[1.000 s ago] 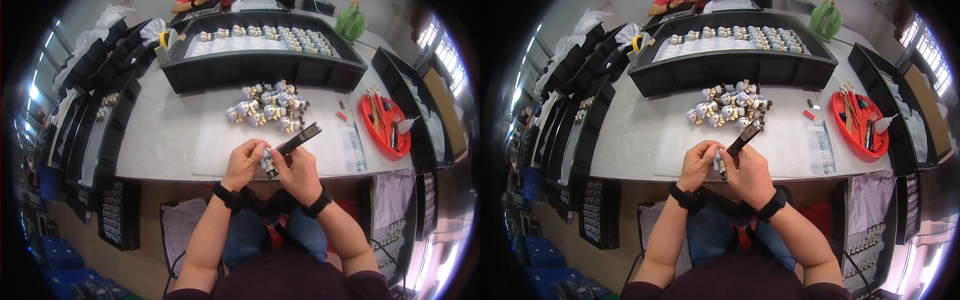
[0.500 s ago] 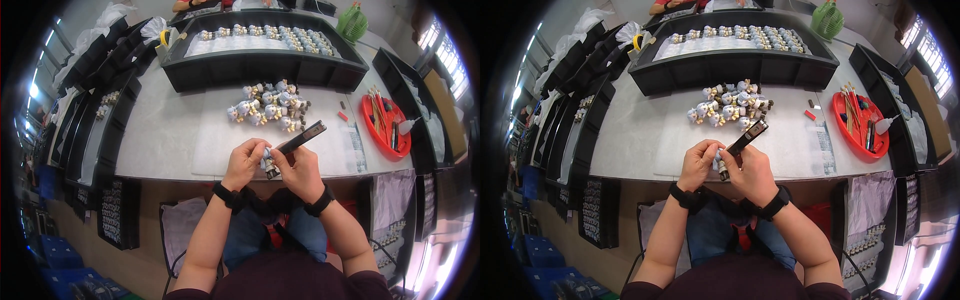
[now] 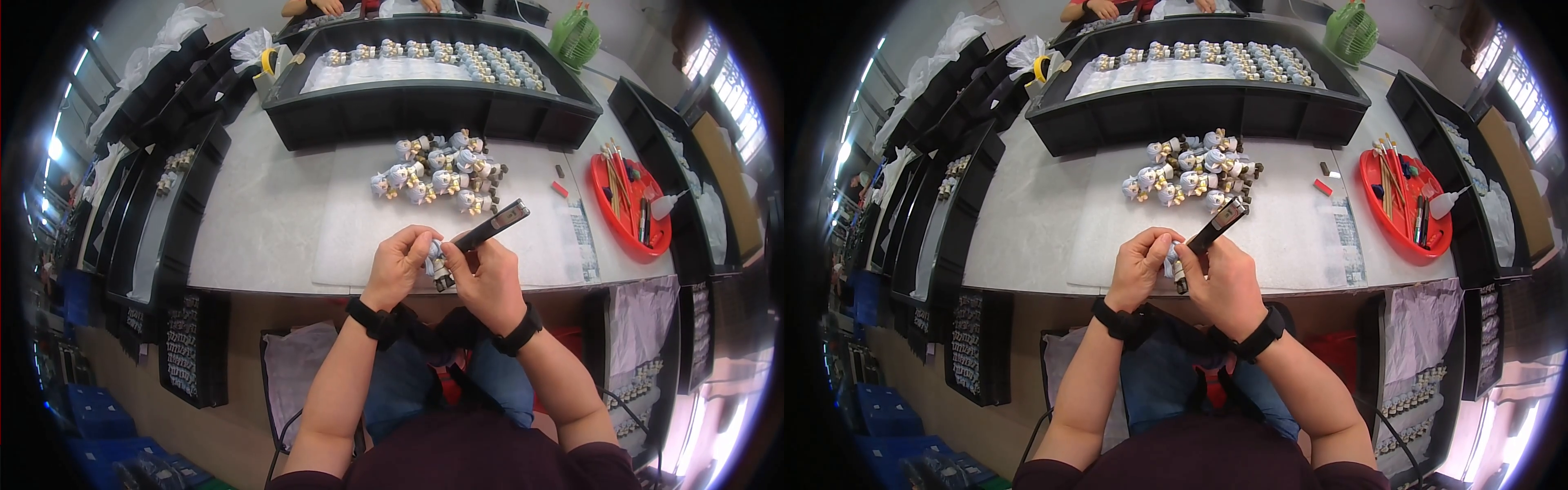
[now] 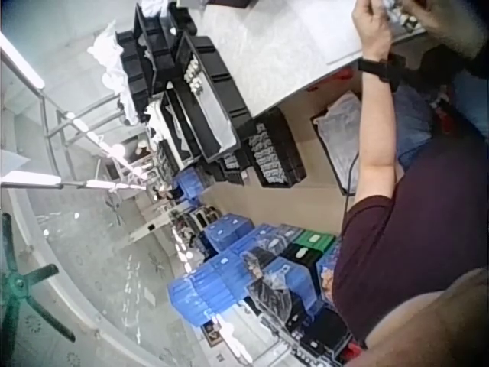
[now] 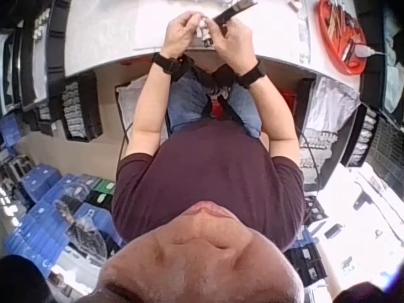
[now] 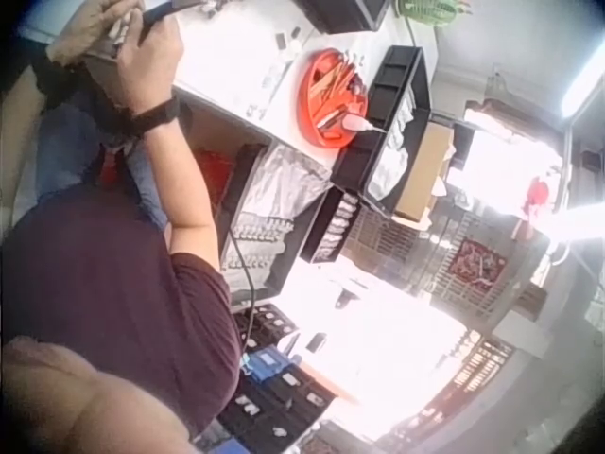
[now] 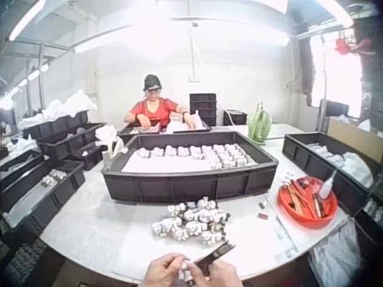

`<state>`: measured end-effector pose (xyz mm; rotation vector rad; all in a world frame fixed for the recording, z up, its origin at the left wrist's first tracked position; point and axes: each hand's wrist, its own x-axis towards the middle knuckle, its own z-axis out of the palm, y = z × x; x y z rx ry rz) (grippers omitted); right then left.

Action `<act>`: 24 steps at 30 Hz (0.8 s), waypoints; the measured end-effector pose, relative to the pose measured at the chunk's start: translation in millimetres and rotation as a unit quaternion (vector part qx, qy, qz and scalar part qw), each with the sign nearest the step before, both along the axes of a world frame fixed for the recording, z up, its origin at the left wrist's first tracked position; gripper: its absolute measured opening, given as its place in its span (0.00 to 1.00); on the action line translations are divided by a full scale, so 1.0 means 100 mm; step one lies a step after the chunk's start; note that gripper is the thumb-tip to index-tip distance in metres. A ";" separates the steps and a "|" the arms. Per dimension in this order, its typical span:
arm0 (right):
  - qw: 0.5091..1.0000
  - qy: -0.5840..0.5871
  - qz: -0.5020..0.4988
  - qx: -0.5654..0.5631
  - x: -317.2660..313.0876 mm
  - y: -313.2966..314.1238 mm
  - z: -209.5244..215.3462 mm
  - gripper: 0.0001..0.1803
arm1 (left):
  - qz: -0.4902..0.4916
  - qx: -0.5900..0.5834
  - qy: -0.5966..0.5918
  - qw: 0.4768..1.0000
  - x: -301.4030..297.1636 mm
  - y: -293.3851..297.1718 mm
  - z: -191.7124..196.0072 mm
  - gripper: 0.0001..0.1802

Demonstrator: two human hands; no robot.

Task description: Inspecting and detailing small plastic sheep figurines before placing them into organized trays.

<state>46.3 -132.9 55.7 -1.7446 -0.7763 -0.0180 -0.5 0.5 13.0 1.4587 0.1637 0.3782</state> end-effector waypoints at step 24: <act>1.000 -0.004 -0.007 -0.004 -0.03 0.01 0.02 0.07 | -0.009 0.002 -0.002 1.000 -0.02 0.02 0.01 0.14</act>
